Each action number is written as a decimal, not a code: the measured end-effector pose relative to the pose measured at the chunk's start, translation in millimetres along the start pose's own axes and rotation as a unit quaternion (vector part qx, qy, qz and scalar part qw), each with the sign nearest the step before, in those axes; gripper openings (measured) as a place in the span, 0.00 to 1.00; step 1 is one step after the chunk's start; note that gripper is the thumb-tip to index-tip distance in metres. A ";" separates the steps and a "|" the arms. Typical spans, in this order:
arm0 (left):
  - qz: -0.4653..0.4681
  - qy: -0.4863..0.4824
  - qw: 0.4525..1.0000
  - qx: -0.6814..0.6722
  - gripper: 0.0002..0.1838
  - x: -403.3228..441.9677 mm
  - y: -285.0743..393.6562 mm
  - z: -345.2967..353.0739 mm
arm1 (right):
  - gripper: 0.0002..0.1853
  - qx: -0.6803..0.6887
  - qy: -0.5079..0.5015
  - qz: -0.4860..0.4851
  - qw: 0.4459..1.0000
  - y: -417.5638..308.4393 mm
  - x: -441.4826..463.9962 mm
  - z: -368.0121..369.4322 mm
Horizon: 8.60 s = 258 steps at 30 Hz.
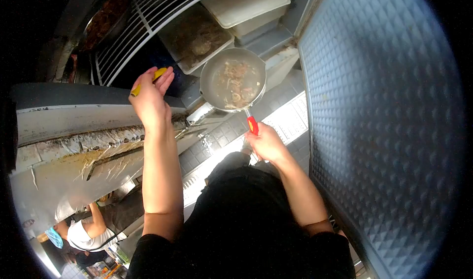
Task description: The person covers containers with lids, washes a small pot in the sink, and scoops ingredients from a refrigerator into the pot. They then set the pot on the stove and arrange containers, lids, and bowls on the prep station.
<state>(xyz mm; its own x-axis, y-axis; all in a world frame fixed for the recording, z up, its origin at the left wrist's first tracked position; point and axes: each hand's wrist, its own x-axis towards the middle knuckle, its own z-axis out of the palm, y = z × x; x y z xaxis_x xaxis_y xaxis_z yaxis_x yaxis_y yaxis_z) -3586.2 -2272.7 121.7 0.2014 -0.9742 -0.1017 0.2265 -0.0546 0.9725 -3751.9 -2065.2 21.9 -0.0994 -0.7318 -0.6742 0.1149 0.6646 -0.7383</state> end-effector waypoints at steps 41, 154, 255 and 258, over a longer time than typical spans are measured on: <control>0.025 -0.012 1.000 0.008 0.16 12.9 -55.5 -10.8 | 0.10 0.024 0.017 -0.007 1.000 9.8 -0.3 11.6; -0.409 0.709 0.455 0.351 0.25 -778.5 -187.2 -456.3 | 0.48 -0.429 -0.854 -0.157 0.251 511.8 -300.5 376.4; -0.016 0.073 0.817 0.571 0.34 -421.1 -126.8 -392.2 | 0.45 -0.269 -0.015 -0.432 0.861 76.2 -98.3 137.3; -0.059 0.316 0.754 0.573 0.33 -513.4 -91.0 -451.9 | 0.35 -0.351 -0.216 -0.380 0.828 105.5 -59.7 204.2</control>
<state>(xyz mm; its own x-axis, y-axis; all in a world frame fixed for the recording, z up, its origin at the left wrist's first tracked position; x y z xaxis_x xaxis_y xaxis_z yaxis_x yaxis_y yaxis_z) -3279.5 -1668.7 -9.4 0.7410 -0.6679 0.0703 -0.6196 -0.6395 0.4551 -3532.1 -1982.2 -12.0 0.5001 -0.8644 -0.0526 -0.4362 -0.1990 -0.8776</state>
